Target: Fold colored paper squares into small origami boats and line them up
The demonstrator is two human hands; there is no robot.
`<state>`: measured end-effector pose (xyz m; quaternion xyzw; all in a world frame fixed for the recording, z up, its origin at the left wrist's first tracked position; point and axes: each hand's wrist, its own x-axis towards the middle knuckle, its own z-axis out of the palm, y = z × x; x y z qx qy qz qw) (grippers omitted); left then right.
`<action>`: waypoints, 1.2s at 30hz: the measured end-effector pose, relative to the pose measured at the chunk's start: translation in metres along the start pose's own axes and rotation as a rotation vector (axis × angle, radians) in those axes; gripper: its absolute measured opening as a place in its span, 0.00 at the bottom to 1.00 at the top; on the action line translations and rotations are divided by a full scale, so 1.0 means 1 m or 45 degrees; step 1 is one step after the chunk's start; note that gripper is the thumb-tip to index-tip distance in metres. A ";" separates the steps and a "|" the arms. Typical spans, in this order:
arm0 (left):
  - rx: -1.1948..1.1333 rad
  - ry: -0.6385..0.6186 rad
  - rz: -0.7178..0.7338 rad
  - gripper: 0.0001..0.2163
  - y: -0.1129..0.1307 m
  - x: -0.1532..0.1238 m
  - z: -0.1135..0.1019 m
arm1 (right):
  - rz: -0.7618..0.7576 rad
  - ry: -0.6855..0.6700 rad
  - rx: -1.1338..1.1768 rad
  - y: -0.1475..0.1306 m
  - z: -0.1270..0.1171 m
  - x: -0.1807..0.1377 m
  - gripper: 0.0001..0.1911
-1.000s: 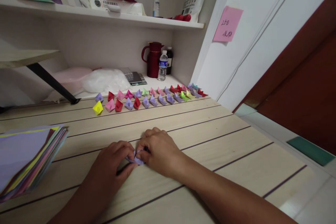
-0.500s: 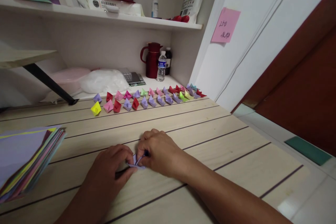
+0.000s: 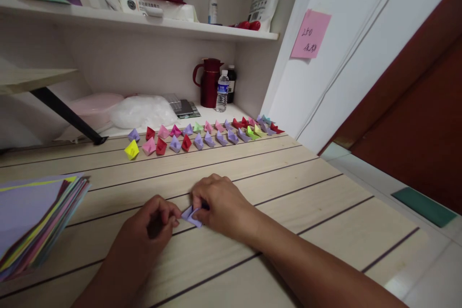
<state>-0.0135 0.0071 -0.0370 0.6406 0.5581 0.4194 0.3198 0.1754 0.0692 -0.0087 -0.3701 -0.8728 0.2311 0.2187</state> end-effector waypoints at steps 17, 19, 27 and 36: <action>0.444 -0.110 0.379 0.12 0.005 -0.004 0.003 | 0.227 -0.098 0.311 -0.006 -0.005 0.002 0.04; 0.489 -0.169 0.414 0.11 0.004 -0.004 0.003 | 0.246 -0.128 0.359 -0.004 -0.005 0.002 0.05; 0.487 -0.131 0.330 0.08 0.013 0.002 -0.001 | 0.243 -0.213 0.469 -0.001 -0.003 0.000 0.03; 0.395 -0.029 0.148 0.05 0.014 0.000 0.002 | 0.112 -0.224 0.377 -0.005 -0.008 0.003 0.04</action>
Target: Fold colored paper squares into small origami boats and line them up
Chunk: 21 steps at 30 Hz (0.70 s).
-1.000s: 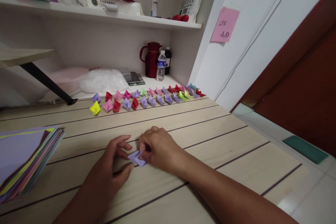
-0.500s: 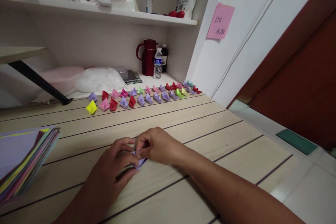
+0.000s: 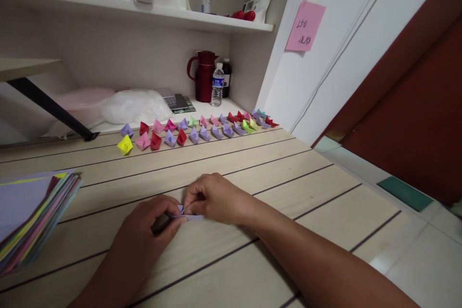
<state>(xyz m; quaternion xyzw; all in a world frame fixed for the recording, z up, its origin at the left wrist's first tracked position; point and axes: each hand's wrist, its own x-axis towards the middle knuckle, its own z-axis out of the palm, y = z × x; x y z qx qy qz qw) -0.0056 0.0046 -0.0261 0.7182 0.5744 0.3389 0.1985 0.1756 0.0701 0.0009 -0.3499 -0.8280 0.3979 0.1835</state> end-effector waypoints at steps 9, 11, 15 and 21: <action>-0.058 0.049 -0.061 0.05 -0.001 0.002 -0.001 | -0.216 -0.062 -0.126 -0.012 -0.008 -0.004 0.12; -0.050 0.033 -0.105 0.05 -0.001 0.002 -0.001 | -0.186 -0.024 -0.131 -0.010 -0.005 -0.004 0.07; -0.046 0.015 -0.173 0.05 0.001 0.002 -0.003 | -0.078 0.017 0.061 -0.007 0.001 -0.004 0.12; -0.082 0.076 -0.220 0.05 0.000 0.003 -0.002 | -0.064 -0.004 0.323 -0.006 0.005 -0.004 0.23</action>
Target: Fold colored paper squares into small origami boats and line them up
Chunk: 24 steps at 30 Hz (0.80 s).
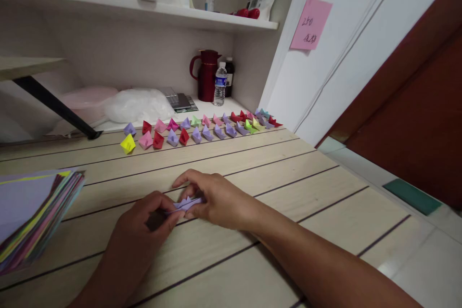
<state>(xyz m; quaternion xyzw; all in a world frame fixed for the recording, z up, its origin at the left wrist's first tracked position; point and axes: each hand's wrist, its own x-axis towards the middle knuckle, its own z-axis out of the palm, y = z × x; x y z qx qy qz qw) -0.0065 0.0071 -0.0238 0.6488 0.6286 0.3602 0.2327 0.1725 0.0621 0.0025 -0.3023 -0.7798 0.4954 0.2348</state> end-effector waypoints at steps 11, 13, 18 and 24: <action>-0.337 0.065 -0.074 0.10 -0.001 -0.004 0.003 | -0.346 0.080 -0.535 -0.005 -0.001 -0.002 0.25; -0.419 0.069 -0.112 0.09 0.001 -0.004 0.002 | -0.373 0.115 -0.484 -0.004 0.001 -0.002 0.26; -0.427 0.211 -0.210 0.08 0.010 -0.008 -0.002 | -0.311 0.329 -0.248 -0.001 0.002 0.001 0.36; -0.311 0.413 -0.087 0.07 0.012 -0.014 -0.004 | -0.052 0.436 0.047 -0.003 0.000 0.003 0.31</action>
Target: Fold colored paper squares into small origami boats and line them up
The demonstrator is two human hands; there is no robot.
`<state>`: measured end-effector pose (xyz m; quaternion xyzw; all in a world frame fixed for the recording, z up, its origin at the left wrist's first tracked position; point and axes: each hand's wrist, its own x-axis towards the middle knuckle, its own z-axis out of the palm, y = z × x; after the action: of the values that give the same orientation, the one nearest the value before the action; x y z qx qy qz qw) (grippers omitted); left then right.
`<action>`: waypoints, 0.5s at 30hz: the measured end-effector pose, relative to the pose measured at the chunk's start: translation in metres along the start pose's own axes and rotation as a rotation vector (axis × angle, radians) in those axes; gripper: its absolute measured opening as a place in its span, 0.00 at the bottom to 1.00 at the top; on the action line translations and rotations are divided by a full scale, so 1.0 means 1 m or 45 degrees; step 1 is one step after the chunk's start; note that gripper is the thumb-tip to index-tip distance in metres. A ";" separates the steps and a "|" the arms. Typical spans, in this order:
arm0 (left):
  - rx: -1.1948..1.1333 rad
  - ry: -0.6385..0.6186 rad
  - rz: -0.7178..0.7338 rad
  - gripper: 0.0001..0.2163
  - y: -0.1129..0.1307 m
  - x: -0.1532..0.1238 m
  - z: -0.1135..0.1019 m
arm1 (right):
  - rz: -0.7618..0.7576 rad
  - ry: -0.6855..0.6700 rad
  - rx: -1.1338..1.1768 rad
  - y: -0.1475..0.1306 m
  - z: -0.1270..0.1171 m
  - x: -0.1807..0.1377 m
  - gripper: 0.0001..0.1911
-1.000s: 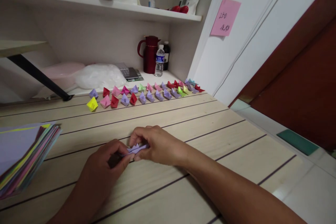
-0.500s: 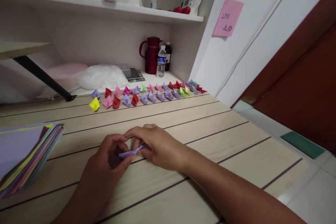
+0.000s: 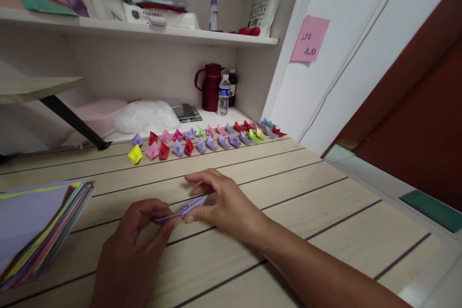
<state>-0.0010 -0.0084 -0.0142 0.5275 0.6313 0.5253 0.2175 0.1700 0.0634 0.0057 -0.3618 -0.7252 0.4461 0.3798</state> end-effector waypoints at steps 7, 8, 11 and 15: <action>-0.147 0.112 0.009 0.13 -0.005 -0.001 0.008 | 0.120 0.000 0.016 -0.009 0.000 -0.003 0.06; -0.189 0.100 0.002 0.16 -0.007 0.000 0.010 | 0.104 0.009 0.003 -0.009 0.000 -0.003 0.06; -0.289 0.042 -0.051 0.22 -0.009 0.004 0.012 | 0.104 -0.002 -0.023 -0.009 -0.001 -0.003 0.06; -0.326 -0.158 -0.171 0.12 -0.005 0.005 0.007 | 0.134 -0.013 -0.025 -0.007 -0.003 -0.003 0.06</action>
<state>0.0007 -0.0002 -0.0193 0.4834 0.5784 0.5521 0.3563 0.1721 0.0597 0.0123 -0.4010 -0.7113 0.4602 0.3486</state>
